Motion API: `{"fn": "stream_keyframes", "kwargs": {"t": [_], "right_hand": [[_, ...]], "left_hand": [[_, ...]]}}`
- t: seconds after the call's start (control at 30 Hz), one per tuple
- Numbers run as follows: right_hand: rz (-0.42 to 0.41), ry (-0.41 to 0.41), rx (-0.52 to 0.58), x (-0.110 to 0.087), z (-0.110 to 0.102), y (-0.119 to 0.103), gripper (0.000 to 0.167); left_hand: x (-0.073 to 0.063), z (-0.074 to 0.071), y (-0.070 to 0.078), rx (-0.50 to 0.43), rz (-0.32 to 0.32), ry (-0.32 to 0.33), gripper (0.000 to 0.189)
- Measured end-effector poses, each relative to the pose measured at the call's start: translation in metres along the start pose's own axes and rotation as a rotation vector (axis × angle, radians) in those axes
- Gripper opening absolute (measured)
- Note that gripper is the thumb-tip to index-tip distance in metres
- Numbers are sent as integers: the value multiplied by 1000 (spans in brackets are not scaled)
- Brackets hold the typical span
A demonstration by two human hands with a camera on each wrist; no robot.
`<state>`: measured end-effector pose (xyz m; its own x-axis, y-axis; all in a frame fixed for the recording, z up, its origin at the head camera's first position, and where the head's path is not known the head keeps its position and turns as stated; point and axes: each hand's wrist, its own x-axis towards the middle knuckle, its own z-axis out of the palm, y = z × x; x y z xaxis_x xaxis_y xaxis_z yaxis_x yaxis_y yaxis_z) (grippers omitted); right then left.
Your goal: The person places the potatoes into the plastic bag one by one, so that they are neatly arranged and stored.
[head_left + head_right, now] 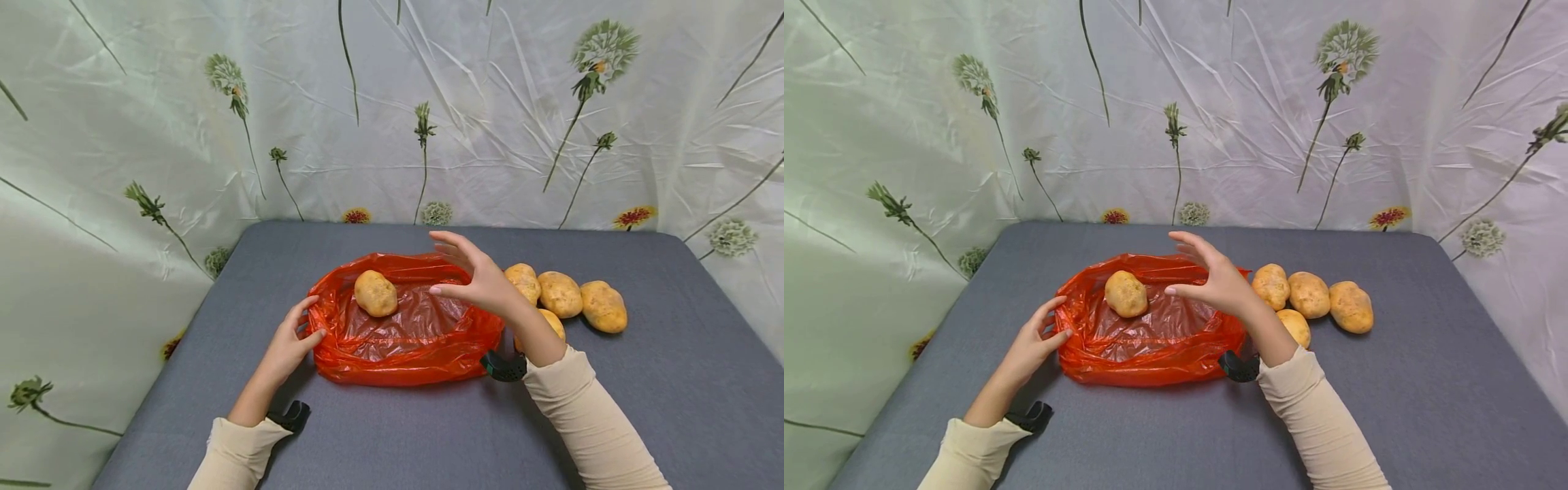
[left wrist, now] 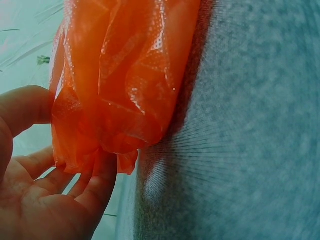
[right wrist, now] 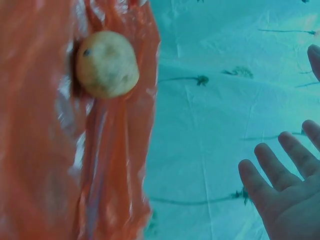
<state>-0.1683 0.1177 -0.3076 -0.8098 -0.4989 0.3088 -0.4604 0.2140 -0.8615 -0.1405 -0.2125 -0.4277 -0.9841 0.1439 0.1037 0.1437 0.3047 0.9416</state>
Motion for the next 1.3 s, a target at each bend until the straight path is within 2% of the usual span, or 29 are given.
{"fn": "stream_keyframes", "kwargs": {"t": [0.13, 0.4, 0.7, 0.97, 1.3], "right_hand": [[17, 17, -12, -15, -9, 7, 72], [25, 89, -50, -47, -31, 37, 75], [66, 152, -151, -91, -57, 63, 78], [96, 200, -247, -125, -67, 79, 77], [68, 208, -305, -150, -72, 102, 79]], "left_hand": [[0, -1, -1, 21, -2, 1, 60], [0, -1, -3, 24, -5, 7, 59], [0, -1, -4, 11, -9, 3, 60], [-1, 0, -1, 5, -23, 5, 60], [0, 1, -1, 13, -13, 9, 59]]}}
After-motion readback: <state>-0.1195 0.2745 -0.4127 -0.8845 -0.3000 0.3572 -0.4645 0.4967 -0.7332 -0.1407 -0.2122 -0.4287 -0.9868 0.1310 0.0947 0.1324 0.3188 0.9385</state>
